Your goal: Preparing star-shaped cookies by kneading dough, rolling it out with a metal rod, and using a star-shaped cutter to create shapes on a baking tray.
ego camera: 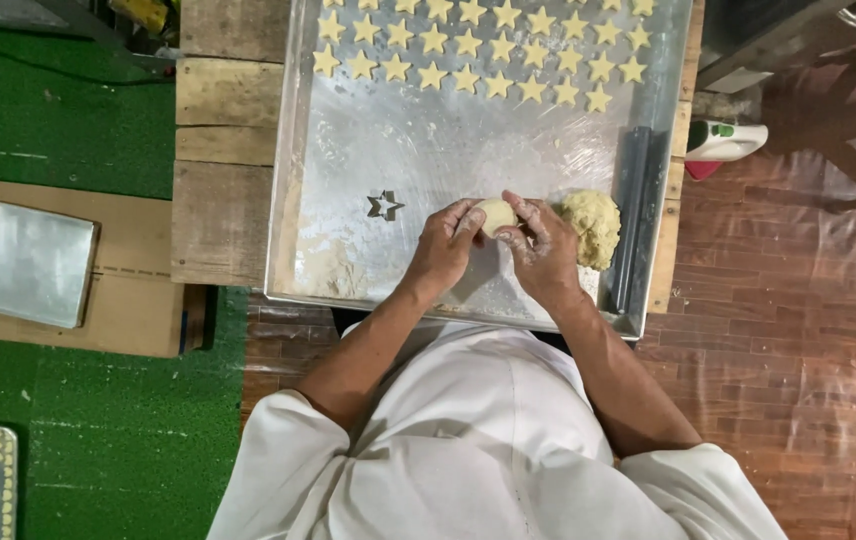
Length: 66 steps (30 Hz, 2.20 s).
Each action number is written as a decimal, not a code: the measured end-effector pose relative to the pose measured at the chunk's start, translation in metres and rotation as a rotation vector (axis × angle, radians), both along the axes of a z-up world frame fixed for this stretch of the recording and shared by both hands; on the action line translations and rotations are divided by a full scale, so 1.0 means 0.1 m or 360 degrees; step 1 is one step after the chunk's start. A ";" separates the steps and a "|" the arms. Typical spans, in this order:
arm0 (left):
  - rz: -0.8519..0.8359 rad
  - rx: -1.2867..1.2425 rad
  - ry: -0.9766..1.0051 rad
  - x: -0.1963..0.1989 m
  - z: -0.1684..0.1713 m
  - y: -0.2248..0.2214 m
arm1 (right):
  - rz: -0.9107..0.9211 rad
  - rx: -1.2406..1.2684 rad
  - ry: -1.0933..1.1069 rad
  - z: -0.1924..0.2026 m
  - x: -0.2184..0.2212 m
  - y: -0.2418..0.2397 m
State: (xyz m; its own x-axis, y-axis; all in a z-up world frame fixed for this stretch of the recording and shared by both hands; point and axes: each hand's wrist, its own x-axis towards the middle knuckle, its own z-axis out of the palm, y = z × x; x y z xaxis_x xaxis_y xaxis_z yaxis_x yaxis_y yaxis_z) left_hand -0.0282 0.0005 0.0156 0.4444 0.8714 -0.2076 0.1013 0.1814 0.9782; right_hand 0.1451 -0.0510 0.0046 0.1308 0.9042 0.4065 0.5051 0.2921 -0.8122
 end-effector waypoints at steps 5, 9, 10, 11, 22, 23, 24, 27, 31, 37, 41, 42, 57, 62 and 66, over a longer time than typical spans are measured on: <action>0.0038 -0.0650 -0.0616 0.11 -0.20 0.03 | -0.0097 -0.0243 0.0349 -0.26 0.04 0.03; 0.0439 -0.0324 -0.0315 0.18 -0.01 0.05 | -0.0241 -0.0325 0.0736 -0.10 -0.19 0.04; 0.0450 -0.0322 -0.0317 0.17 0.01 0.02 | -0.0230 -0.0326 0.0733 -0.16 -0.21 0.06; 0.0448 -0.0274 -0.0220 0.15 0.02 -0.02 | -0.0260 -0.0233 0.0698 -0.22 -0.25 0.07; 0.0179 -0.0106 -0.0079 -0.01 -0.07 -0.02 | -0.0058 -0.0315 0.0673 -0.35 -0.03 -0.02; 0.0077 -0.0217 -0.0189 -0.01 -0.07 0.03 | 0.0173 -0.0402 0.0870 -0.25 -0.03 -0.02; -0.0025 -0.0329 -0.0298 -0.01 -0.06 0.08 | 0.0407 -0.0486 0.1065 -0.14 -0.04 -0.02; -0.0234 -0.0279 -0.0220 -0.03 0.23 0.16 | 0.0460 -0.0493 0.0483 0.08 0.02 0.03; -0.0230 -0.0199 -0.0112 -0.07 0.11 0.10 | 0.0366 -0.0306 0.0258 -0.26 0.09 0.05; 0.0234 -0.0485 -0.0586 -0.03 0.12 -0.20 | -0.0073 -0.0130 0.0527 -0.68 0.15 0.06; 0.0272 -0.0084 -0.0345 0.01 -0.13 -0.14 | -0.0075 -0.0226 0.0310 -0.38 -0.01 0.09; 0.0309 -0.0003 -0.0316 0.02 -0.18 -0.08 | -0.0028 -0.0273 0.0346 -0.26 -0.04 0.12; 0.0404 -0.0242 -0.0487 -0.05 -0.23 0.01 | 0.0168 -0.0374 0.1516 -0.45 -0.07 0.05; 0.0292 -0.0100 -0.0253 -0.15 -0.04 -0.07 | 0.0104 -0.0481 0.0774 0.10 -0.16 0.03; 0.0402 -0.0101 -0.0128 -0.15 0.00 0.00 | -0.0113 -0.0497 0.1277 -0.27 -0.31 0.09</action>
